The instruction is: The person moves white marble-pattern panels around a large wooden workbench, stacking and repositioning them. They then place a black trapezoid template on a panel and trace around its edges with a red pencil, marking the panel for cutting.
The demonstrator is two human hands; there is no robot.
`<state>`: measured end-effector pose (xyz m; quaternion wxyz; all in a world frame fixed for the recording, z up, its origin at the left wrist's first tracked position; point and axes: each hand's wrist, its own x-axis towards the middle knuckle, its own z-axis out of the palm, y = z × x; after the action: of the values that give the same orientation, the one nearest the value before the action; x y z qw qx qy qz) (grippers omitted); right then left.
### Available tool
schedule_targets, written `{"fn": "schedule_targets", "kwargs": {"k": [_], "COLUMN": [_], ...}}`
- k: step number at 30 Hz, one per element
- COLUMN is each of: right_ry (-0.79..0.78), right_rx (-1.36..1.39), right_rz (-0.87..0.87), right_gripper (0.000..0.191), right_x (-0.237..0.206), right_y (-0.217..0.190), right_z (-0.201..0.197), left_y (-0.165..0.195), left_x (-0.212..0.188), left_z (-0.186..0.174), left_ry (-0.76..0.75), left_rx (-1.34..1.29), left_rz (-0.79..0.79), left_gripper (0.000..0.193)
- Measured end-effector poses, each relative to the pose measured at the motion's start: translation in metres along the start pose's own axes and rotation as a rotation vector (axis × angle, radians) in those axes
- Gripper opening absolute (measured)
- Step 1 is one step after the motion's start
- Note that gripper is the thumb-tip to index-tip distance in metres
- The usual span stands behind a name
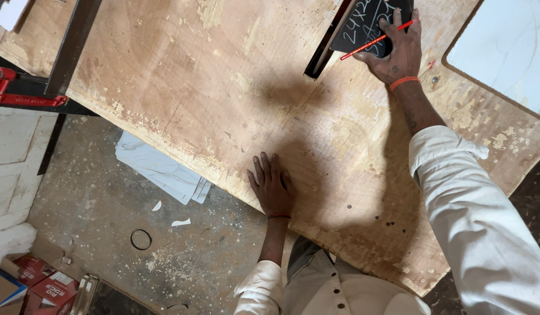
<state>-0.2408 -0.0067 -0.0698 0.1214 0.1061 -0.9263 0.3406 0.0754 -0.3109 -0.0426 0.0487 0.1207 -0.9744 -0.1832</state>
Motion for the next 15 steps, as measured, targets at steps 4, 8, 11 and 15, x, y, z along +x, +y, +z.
{"fn": "schedule_targets", "kwargs": {"k": [4, 8, 11, 15], "right_ry": [-0.021, -0.029, -0.02, -0.007], "right_rx": [-0.053, -0.069, -0.05, -0.058], "right_rz": [-0.019, 0.044, 0.078, 0.09], "right_gripper": [0.094, 0.096, 0.091, 0.091], "right_x": [0.005, 0.007, 0.01, 0.017], "right_y": [0.004, 0.001, -0.006, -0.022], "right_z": [-0.002, -0.005, -0.008, -0.015], "left_y": [0.0, 0.0, 0.001, 0.002], "left_x": [0.0, -0.001, 0.0, 0.003], "left_z": [0.001, 0.001, 0.0, -0.003], "left_ry": [-0.005, 0.013, 0.017, 0.028], "left_rx": [0.02, -0.007, -0.01, -0.017], "left_rz": [0.005, 0.001, 0.002, 0.003], "left_gripper": [0.051, 0.049, 0.049, 0.047]}}
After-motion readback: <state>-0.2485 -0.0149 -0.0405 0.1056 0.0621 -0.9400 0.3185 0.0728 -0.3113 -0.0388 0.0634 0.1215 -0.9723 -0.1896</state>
